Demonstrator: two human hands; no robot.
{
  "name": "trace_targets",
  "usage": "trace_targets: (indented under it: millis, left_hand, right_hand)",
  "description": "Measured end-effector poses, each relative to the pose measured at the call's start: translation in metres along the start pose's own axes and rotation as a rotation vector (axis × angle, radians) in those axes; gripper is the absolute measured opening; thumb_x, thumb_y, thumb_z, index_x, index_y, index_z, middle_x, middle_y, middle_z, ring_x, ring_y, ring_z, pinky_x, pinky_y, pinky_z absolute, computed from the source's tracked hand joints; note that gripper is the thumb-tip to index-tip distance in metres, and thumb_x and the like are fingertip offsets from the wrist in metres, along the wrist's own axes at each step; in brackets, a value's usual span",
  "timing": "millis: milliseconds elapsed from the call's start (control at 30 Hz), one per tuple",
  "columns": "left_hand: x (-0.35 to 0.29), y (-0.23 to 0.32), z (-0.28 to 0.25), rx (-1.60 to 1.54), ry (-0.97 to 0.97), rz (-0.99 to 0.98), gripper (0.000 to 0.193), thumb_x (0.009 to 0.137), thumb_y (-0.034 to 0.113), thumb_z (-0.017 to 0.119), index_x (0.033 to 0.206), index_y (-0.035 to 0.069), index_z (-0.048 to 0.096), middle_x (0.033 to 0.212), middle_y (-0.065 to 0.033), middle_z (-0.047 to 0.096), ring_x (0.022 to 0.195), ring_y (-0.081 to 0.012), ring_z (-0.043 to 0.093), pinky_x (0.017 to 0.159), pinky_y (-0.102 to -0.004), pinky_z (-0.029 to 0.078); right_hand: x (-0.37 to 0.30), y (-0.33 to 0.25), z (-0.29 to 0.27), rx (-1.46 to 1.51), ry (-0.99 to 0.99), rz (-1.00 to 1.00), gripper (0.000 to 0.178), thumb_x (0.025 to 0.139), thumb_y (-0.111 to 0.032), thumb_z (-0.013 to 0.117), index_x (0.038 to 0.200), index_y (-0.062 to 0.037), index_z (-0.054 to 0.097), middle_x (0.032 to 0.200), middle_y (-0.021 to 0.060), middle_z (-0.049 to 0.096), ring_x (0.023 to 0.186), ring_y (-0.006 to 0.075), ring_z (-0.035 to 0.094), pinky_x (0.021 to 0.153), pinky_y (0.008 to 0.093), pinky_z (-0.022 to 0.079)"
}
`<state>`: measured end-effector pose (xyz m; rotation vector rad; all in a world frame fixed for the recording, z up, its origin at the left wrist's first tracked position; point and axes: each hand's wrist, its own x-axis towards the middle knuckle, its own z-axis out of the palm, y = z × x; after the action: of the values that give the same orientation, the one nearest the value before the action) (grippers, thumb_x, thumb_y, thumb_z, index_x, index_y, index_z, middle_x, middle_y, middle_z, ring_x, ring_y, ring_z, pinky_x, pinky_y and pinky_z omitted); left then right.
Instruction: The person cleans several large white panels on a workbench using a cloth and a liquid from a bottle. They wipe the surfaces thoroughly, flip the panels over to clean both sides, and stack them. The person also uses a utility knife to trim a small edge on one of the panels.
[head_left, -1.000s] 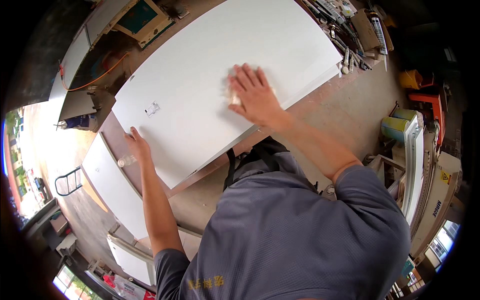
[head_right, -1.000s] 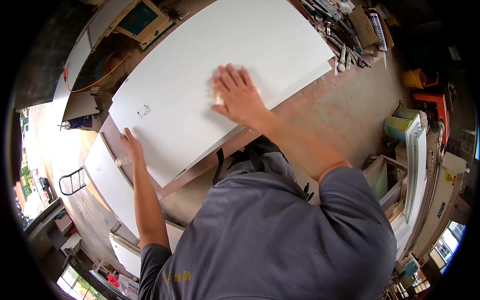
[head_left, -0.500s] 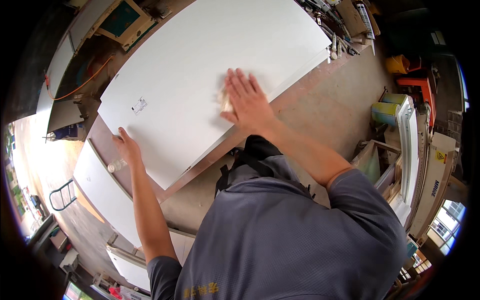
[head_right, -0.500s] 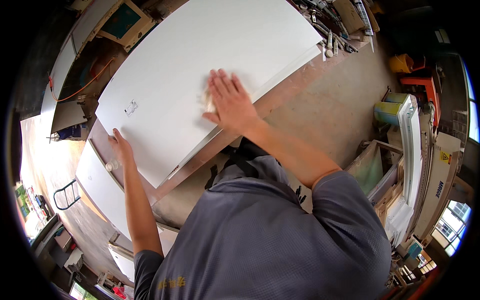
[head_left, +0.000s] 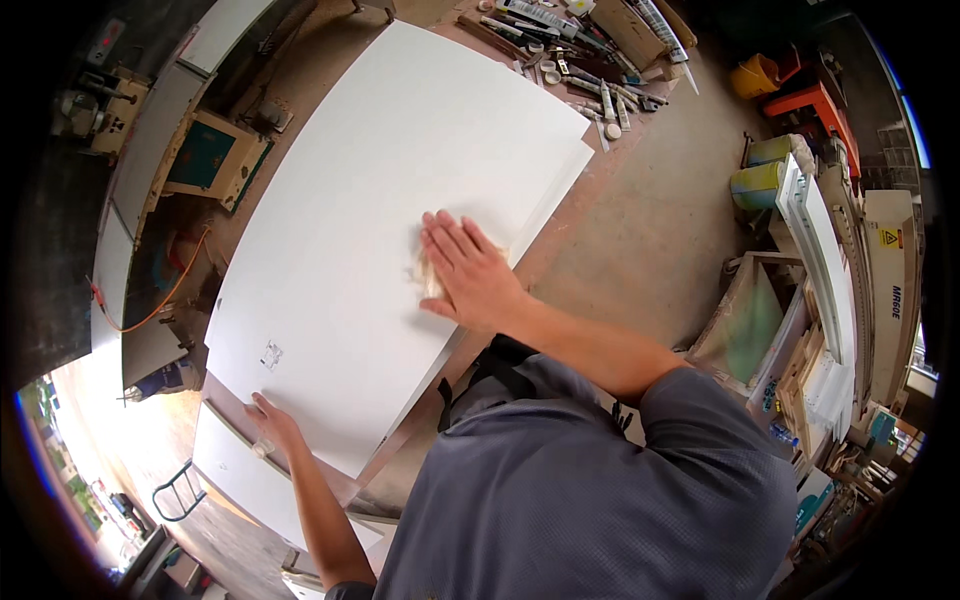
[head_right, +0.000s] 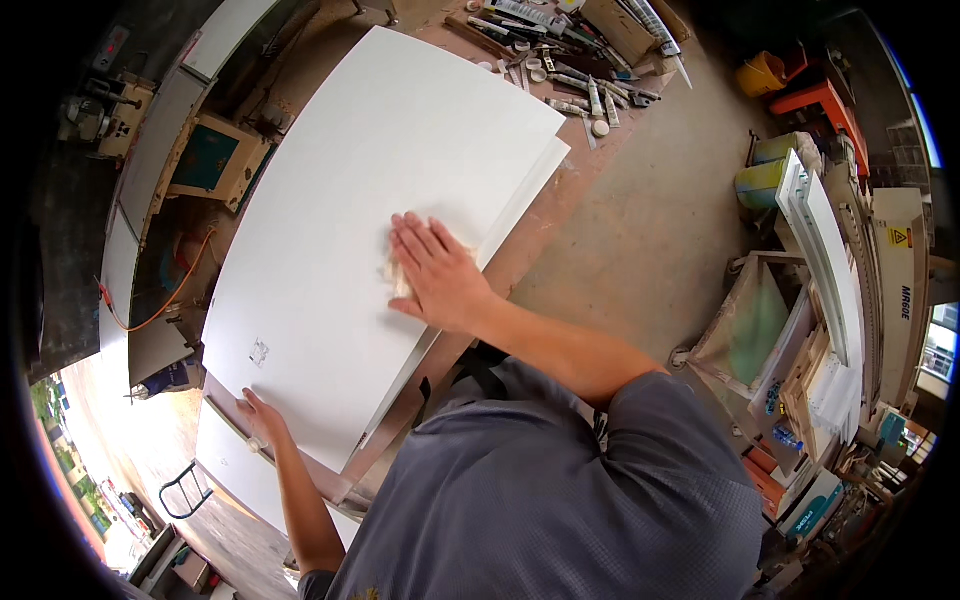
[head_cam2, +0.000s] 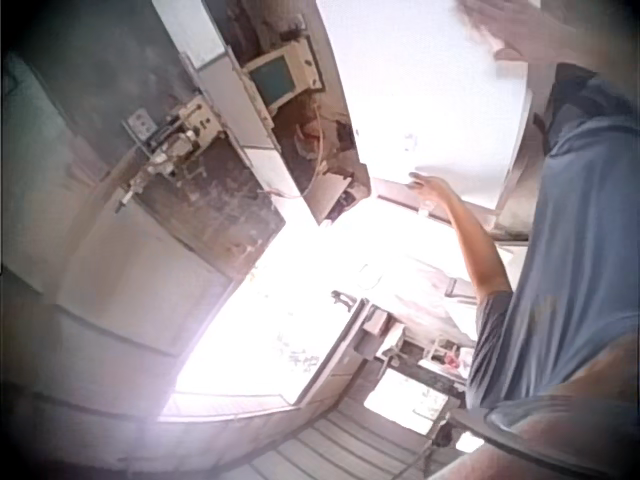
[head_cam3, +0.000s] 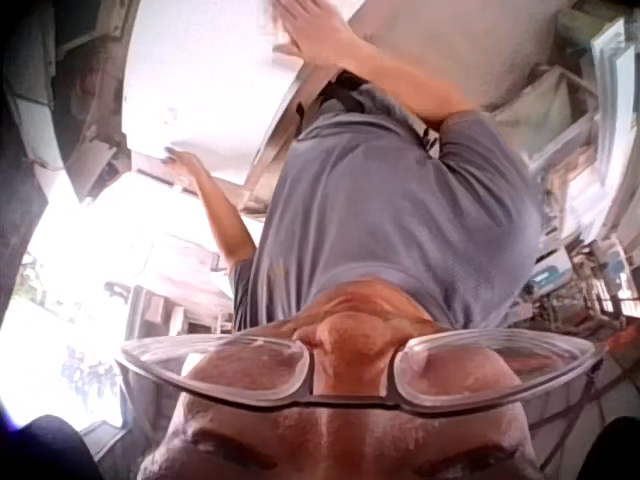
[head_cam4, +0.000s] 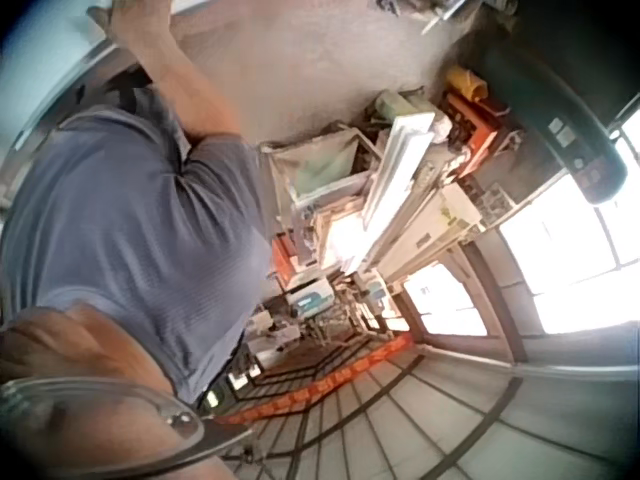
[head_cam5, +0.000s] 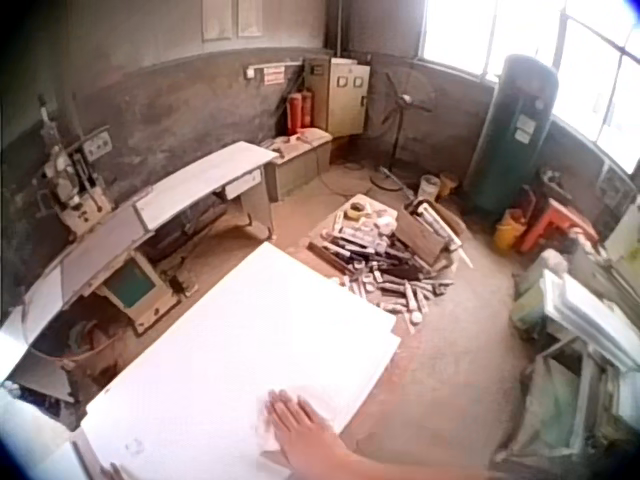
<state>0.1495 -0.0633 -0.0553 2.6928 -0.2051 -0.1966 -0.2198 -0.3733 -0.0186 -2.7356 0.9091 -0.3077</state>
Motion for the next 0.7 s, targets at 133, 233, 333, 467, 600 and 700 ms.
trace_targets:
  millis: [133, 233, 333, 467, 600, 700]
  left_hand:
    - [0.001, -0.005, -0.002, -0.010, -0.015, -0.015, 0.085, 0.107, 0.058, 0.040, 0.157, -0.010, 0.030, 0.157, -0.0356, 0.039, 0.141, -0.0479, 0.046, 0.117, -0.0492, 0.038]
    - [0.010, -0.013, 0.002, 0.041, 0.001, -0.010, 0.086, 0.108, 0.056, 0.041, 0.158, -0.013, 0.027, 0.158, -0.0353, 0.038, 0.142, -0.0462, 0.045, 0.118, -0.0452, 0.037]
    - [0.005, -0.009, 0.003, -0.021, -0.018, -0.076, 0.088, 0.107, 0.062, 0.037, 0.158, -0.009, 0.029, 0.159, -0.0344, 0.037, 0.140, -0.0496, 0.046, 0.117, -0.0498, 0.037]
    - [0.004, -0.005, -0.001, 0.022, -0.030, -0.066, 0.088, 0.107, 0.062, 0.038, 0.159, -0.009, 0.028, 0.160, -0.0333, 0.036, 0.140, -0.0476, 0.046, 0.117, -0.0482, 0.037]
    - [-0.002, 0.006, -0.007, 0.077, -0.036, -0.099, 0.088, 0.108, 0.060, 0.039, 0.159, -0.010, 0.025, 0.162, -0.0323, 0.033, 0.144, -0.0457, 0.043, 0.120, -0.0448, 0.035]
    - [0.013, -0.025, 0.003, 0.109, -0.031, -0.085, 0.087, 0.108, 0.059, 0.037, 0.160, -0.010, 0.025, 0.164, -0.0320, 0.030, 0.147, -0.0452, 0.039, 0.121, -0.0458, 0.033]
  right_hand:
    - [0.019, 0.057, -0.020, -0.032, -0.018, 0.067, 0.089, 0.102, -0.064, 0.042, 0.156, 0.0069, 0.034, 0.167, 0.0210, 0.031, 0.158, 0.0358, 0.023, 0.129, 0.0485, 0.018]
    - [0.060, 0.212, -0.052, -0.243, 0.295, 0.508, 0.090, 0.104, -0.061, 0.043, 0.156, 0.0114, 0.030, 0.166, 0.0283, 0.026, 0.157, 0.0414, 0.020, 0.129, 0.0500, 0.015]
    - [0.057, 0.179, -0.031, -0.210, 0.249, 0.514, 0.092, 0.103, -0.063, 0.044, 0.155, 0.0115, 0.032, 0.165, 0.0301, 0.027, 0.157, 0.0432, 0.021, 0.129, 0.0504, 0.016]
    - [0.038, 0.113, -0.032, 0.073, 0.003, 0.040, 0.094, 0.102, -0.066, 0.044, 0.154, 0.0110, 0.034, 0.164, 0.0276, 0.033, 0.154, 0.0408, 0.028, 0.127, 0.0514, 0.020]
    - [0.064, 0.232, -0.044, -0.231, 0.242, 0.501, 0.094, 0.102, -0.065, 0.043, 0.155, 0.0106, 0.032, 0.165, 0.0289, 0.028, 0.157, 0.0418, 0.022, 0.129, 0.0505, 0.016]
    - [0.053, 0.152, -0.038, -0.081, 0.094, 0.315, 0.094, 0.100, -0.066, 0.047, 0.154, 0.0093, 0.035, 0.165, 0.0272, 0.030, 0.156, 0.0406, 0.024, 0.129, 0.0493, 0.016]
